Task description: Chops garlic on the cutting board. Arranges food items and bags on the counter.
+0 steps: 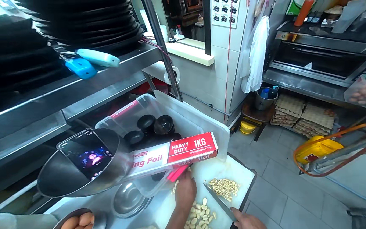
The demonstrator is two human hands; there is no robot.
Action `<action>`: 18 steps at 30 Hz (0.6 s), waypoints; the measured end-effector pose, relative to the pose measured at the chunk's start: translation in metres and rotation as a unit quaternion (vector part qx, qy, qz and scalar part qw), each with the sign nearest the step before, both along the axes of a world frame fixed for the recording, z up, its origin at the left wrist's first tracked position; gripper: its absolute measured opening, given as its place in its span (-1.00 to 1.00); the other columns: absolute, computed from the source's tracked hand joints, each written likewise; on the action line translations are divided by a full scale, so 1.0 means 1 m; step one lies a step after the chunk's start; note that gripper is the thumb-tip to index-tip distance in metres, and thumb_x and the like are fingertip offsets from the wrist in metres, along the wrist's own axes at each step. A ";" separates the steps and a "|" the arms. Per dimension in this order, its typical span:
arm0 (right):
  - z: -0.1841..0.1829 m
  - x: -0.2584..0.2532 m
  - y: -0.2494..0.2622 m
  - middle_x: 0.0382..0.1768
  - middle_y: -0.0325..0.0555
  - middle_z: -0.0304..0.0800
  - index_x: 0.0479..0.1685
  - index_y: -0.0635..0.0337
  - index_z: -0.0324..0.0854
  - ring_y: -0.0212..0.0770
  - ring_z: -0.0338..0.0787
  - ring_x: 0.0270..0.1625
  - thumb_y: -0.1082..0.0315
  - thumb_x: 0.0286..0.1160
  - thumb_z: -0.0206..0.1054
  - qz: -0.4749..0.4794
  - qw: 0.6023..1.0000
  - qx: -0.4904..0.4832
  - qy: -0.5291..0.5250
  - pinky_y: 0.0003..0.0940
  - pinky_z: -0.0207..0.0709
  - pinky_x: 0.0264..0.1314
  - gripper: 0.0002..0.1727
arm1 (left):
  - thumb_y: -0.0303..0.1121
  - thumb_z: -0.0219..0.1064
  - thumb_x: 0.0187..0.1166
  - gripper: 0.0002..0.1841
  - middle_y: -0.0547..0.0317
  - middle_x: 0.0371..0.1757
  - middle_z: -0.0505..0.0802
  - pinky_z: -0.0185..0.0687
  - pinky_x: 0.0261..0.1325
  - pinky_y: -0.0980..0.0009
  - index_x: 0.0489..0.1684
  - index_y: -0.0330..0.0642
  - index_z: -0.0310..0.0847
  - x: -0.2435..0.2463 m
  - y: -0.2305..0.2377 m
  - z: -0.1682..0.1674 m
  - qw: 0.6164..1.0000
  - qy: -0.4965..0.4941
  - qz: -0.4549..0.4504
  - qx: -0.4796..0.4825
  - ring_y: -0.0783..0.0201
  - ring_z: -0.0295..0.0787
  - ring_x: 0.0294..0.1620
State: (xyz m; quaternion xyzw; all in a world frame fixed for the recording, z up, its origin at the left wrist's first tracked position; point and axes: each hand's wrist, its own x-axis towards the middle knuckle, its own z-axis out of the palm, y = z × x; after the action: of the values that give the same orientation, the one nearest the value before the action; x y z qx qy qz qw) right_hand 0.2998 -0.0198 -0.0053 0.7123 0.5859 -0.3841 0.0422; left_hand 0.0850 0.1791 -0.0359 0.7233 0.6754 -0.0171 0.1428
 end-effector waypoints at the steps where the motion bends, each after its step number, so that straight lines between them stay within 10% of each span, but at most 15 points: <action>1: -0.003 0.001 -0.001 0.07 0.11 0.88 0.77 -0.30 0.34 0.22 0.89 0.10 0.04 0.82 0.05 -0.003 1.000 -0.001 0.007 0.32 0.71 0.11 -0.46 | -0.16 0.14 0.70 -0.58 -0.01 0.46 0.74 0.80 0.24 0.04 0.42 -0.06 0.66 0.001 -0.002 -0.004 1.000 0.002 -0.005 -0.005 0.02 0.82 0.30; 5: -0.007 0.003 -0.013 0.00 0.09 0.89 0.70 -0.28 0.39 0.19 0.90 0.05 0.04 0.81 0.06 -0.010 1.000 0.015 0.006 0.30 0.73 0.06 -0.49 | -0.11 0.21 0.64 -0.67 0.12 0.36 0.77 0.87 0.04 0.08 0.18 0.02 0.77 -0.003 -0.015 -0.015 0.999 -0.038 0.017 0.014 0.13 0.86 0.16; 10: -0.008 0.007 -0.012 0.03 0.11 0.89 0.73 -0.25 0.37 0.21 0.89 0.08 0.04 0.82 0.05 -0.007 1.000 -0.006 0.018 0.32 0.71 0.11 -0.48 | -0.05 0.23 0.68 -0.46 -0.09 0.45 0.74 0.78 0.28 0.00 0.60 -0.05 0.53 -0.006 -0.005 -0.013 0.997 -0.055 0.049 0.035 -0.03 0.82 0.32; 18: 0.010 0.008 -0.008 0.03 0.13 0.89 0.79 -0.30 0.31 0.23 0.90 0.05 0.02 0.82 0.04 -0.019 1.000 0.007 0.012 0.32 0.72 0.07 -0.44 | -0.20 0.27 0.58 -0.71 0.15 0.06 0.87 0.81 0.18 0.10 0.12 0.01 0.81 -0.001 -0.033 -0.007 0.991 -0.108 -0.057 -0.057 0.17 0.85 0.09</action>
State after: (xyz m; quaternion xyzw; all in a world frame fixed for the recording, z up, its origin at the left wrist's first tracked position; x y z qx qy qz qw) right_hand 0.3077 -0.0274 0.0047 0.7189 0.5756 -0.3890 0.0226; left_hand 0.0839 0.1465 -0.0429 0.7491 0.6115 0.0142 0.2543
